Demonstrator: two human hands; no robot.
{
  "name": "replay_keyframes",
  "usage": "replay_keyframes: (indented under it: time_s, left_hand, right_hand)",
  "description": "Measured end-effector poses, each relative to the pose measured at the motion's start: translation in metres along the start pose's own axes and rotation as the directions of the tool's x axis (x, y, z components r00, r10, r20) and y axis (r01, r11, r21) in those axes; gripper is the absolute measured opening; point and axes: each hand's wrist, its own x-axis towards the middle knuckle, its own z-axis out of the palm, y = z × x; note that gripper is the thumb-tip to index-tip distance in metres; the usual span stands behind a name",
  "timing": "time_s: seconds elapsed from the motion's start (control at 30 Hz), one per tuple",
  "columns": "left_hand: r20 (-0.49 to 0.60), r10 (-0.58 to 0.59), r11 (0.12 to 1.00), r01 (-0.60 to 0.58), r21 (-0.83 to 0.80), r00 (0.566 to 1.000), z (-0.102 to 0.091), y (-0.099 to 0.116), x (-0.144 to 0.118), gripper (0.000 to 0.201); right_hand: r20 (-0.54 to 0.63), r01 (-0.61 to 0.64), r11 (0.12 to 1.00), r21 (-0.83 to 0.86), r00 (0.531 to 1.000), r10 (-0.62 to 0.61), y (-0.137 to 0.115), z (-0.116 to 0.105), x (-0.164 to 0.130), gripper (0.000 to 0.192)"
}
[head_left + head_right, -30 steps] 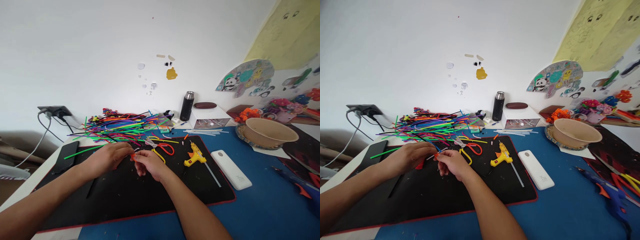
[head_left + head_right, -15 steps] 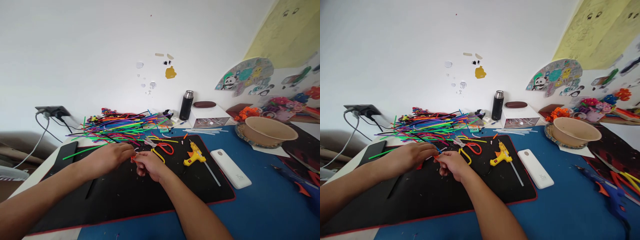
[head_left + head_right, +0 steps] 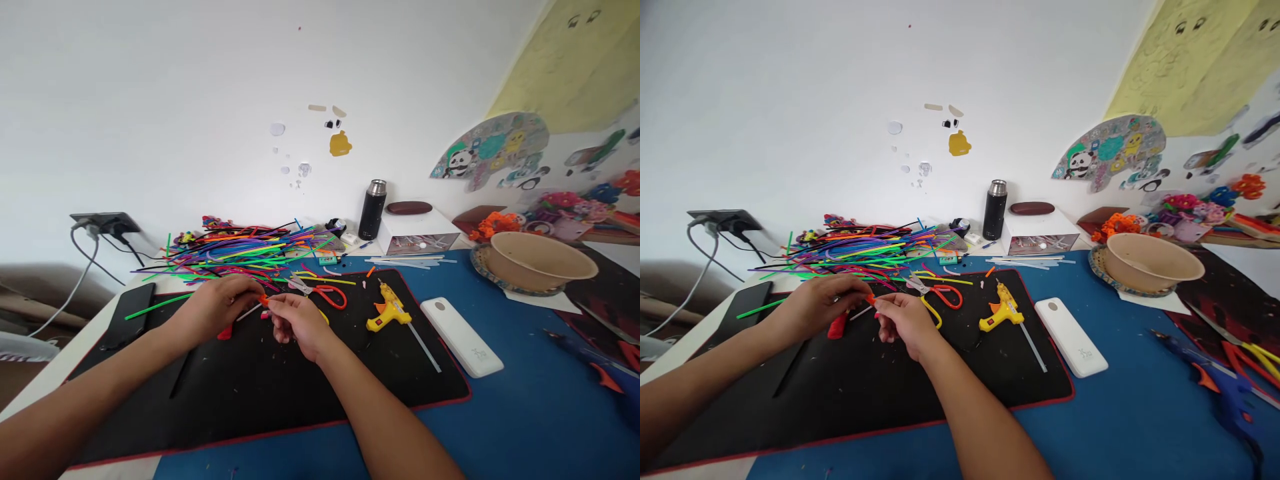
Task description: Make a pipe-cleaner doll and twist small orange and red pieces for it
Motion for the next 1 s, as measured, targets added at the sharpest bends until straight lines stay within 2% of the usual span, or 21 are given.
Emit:
replay_keyframes:
  time_s: [0.1,0.23,0.37,0.57,0.63,0.73,0.83,1.0]
  left_hand:
    - [-0.037,-0.138,0.985,0.133,-0.106,0.990,0.001,0.001,-0.001,0.022]
    - [-0.025,-0.180,0.974,0.175,-0.141,0.983,0.001,0.002,-0.003,0.024]
    - [-0.043,-0.114,0.991,0.111,-0.078,0.993,0.002,-0.001,-0.007,0.023]
    - [-0.007,0.036,0.999,-0.036,-0.010,0.999,0.005,-0.008,-0.010,0.026]
    - [0.032,0.109,0.993,-0.110,0.037,0.994,0.004,-0.009,-0.010,0.028]
    - [0.136,0.183,0.975,-0.197,0.099,0.974,0.001,-0.008,-0.011,0.033]
    - [0.209,0.195,0.965,-0.226,0.136,0.958,-0.001,-0.005,-0.014,0.039]
    - [0.236,0.205,0.963,-0.239,0.124,0.950,-0.002,-0.003,-0.016,0.043]
  right_hand:
    - [-0.017,0.044,0.998,-0.047,0.999,-0.045,-0.001,0.000,0.001,0.039]
    - [-0.020,0.130,0.977,-0.172,0.991,-0.135,0.005,0.000,0.003,0.032]
    - [-0.057,0.185,0.932,-0.311,0.976,-0.212,0.009,0.001,0.004,0.021]
    - [-0.071,0.207,0.868,-0.451,0.961,-0.266,0.009,0.000,0.001,0.013]
    - [-0.050,0.222,0.810,-0.543,0.954,-0.295,0.008,-0.001,0.000,0.013]
    - [0.009,0.270,0.676,-0.686,0.932,-0.363,0.008,-0.001,-0.002,0.011]
    - [0.071,0.315,0.574,-0.756,0.911,-0.406,0.007,-0.001,-0.003,0.007]
    - [0.094,0.319,0.553,-0.769,0.913,-0.396,0.004,-0.001,-0.004,0.008]
